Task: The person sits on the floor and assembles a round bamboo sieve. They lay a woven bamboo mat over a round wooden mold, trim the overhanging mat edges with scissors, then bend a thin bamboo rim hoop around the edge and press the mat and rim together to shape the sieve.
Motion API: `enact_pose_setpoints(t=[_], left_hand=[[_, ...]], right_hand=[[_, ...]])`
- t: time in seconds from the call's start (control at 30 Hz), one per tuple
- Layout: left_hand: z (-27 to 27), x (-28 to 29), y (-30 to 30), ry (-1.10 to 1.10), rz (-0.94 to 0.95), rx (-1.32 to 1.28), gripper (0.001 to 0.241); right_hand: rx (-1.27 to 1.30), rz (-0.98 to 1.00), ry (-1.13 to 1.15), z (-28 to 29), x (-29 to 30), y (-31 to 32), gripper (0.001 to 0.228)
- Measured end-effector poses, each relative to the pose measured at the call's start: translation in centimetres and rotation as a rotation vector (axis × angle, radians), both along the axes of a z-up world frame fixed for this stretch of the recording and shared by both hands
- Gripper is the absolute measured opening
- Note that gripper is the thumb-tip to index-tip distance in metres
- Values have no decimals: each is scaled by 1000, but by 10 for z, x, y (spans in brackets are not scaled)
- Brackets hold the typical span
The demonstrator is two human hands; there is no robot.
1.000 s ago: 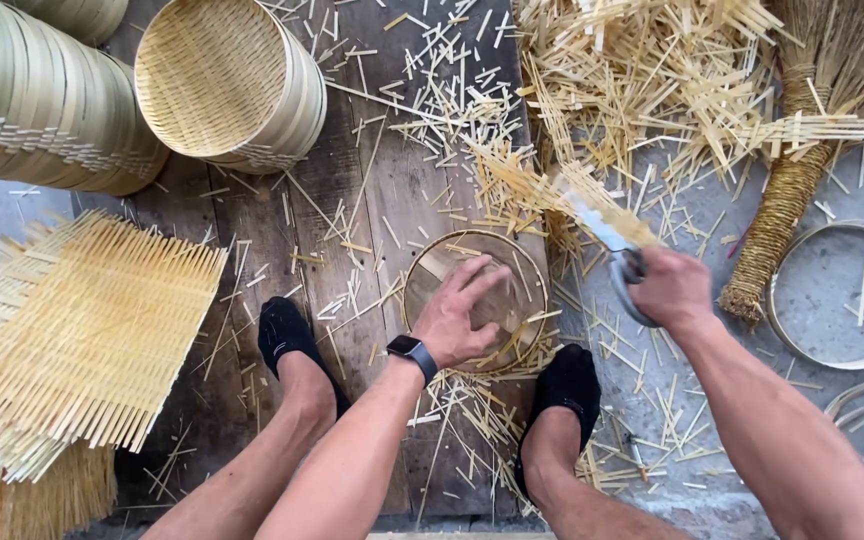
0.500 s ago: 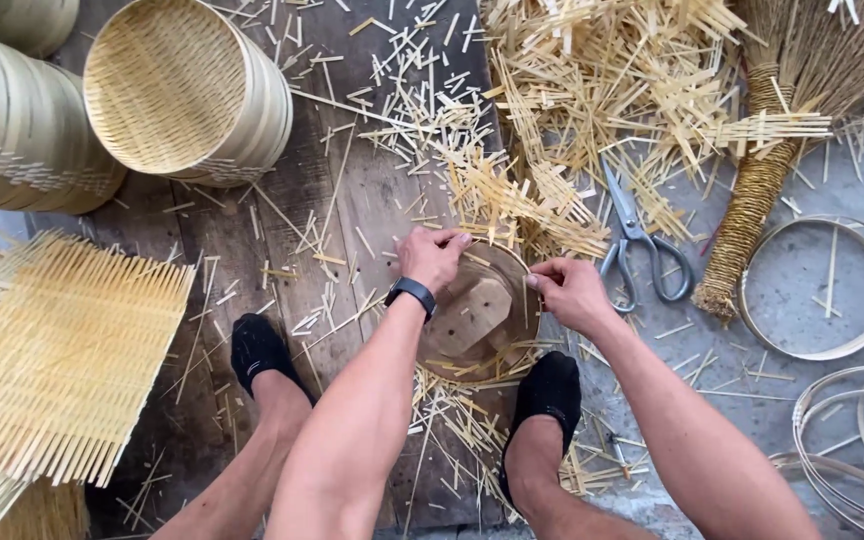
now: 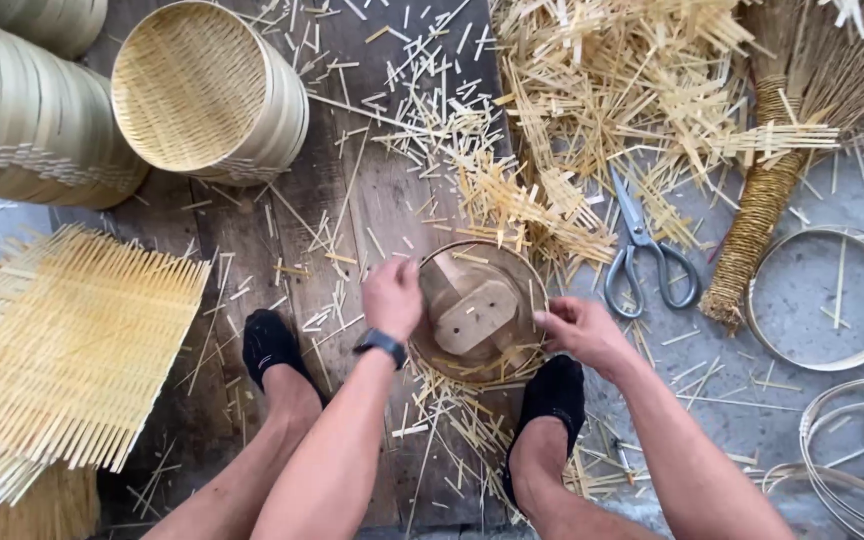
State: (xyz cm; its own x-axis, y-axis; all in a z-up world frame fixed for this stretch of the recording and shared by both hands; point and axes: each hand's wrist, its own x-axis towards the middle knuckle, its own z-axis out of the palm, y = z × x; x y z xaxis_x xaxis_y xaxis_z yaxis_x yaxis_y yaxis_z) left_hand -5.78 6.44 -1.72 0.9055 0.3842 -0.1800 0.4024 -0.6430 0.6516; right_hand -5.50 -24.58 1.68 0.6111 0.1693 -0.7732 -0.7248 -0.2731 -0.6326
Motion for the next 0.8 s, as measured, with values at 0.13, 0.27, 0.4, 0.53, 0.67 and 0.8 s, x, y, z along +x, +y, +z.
enact_pose_setpoints(t=[0.13, 0.27, 0.4, 0.53, 0.67, 0.8], left_hand=[[-6, -32, 29, 354, 203, -410, 31], [7, -22, 22, 427, 392, -638, 34], [5, -25, 11, 373, 368, -290, 35], [3, -34, 14, 299, 394, -359, 34], [10, -92, -7, 298, 493, -1409, 30], [5, -109, -48, 253, 676, -1446, 27]], right_hand=[[77, -209, -35, -41, -27, -3, 35], [40, -251, -7, -53, -25, -2, 23], [-29, -300, -14, -55, -27, 7, 17], [96, -352, 14, -8, -21, 10, 19], [364, -351, 29, 14, -39, 21, 22], [164, -321, 84, 1, -50, 35, 22]])
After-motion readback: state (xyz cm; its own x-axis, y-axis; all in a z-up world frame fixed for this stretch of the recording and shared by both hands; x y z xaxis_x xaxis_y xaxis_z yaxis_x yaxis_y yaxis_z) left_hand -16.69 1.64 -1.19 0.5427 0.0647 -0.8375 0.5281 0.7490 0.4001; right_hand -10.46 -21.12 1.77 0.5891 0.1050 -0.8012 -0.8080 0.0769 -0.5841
